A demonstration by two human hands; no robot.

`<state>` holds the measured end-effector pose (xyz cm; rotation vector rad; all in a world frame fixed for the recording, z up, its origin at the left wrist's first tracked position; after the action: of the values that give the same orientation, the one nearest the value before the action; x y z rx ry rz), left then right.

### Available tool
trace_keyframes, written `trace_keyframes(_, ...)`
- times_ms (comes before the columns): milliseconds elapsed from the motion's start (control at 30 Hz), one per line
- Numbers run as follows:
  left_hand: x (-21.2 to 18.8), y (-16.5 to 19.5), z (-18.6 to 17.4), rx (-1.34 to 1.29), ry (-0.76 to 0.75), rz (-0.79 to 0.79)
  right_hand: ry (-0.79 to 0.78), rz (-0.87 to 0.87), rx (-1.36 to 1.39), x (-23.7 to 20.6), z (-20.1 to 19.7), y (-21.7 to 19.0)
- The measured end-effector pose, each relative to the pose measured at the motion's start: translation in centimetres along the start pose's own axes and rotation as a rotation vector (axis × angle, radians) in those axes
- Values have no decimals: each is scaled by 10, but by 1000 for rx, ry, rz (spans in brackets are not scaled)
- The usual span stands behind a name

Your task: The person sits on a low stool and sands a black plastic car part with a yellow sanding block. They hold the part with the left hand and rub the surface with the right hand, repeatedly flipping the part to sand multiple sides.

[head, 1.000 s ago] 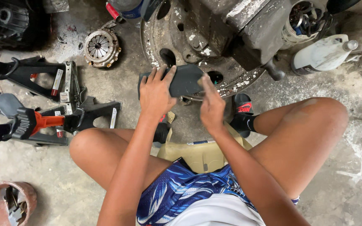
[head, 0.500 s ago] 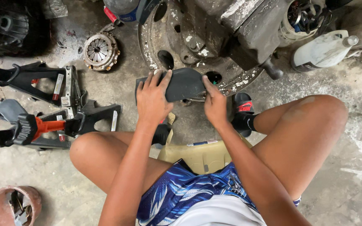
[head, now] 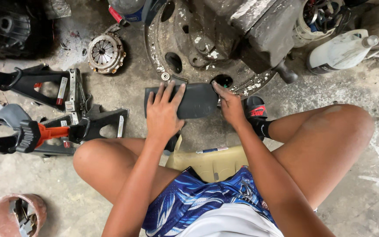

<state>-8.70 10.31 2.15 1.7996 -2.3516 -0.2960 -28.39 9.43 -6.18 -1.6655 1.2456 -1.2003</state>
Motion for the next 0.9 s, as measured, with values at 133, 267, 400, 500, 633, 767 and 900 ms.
trace_keyframes(133, -10, 6, 3, -4, -8, -1, -79, 404, -138, -10, 4, 29)
trace_keyframes(267, -16, 5, 8, 12, 8, -25, 0, 200, -110, -9, 5, 15)
trace_keyframes(400, -16, 2, 15, 10, -6, -45, 8, -35, -49, -17, 4, -26)
trace_keyframes(500, -14, 2, 15, 9, 28, -35, -255, -218, -142, -30, 13, -53)
trace_keyframes(633, -13, 3, 14, -4, -3, -36, -151, -241, -61, -23, 10, -40)
trace_keyframes(767, -14, 5, 12, 10, -13, -43, -32, -68, 101, -20, 2, 6)
trace_keyframes(900, -16, 8, 11, 9, 2, -22, 17, 66, 10, -19, 0, 25)
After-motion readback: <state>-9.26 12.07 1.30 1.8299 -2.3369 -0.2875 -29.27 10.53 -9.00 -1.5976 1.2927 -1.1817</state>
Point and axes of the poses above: each hand's wrist, its own x-axis towards the middle knuckle, its own z-axis out of the palm, y = z × x, the point moved 6 cm from there along x, towards the middle knuckle, and after that the axes turned 6 degrees about -z, right-handed, at the moved point
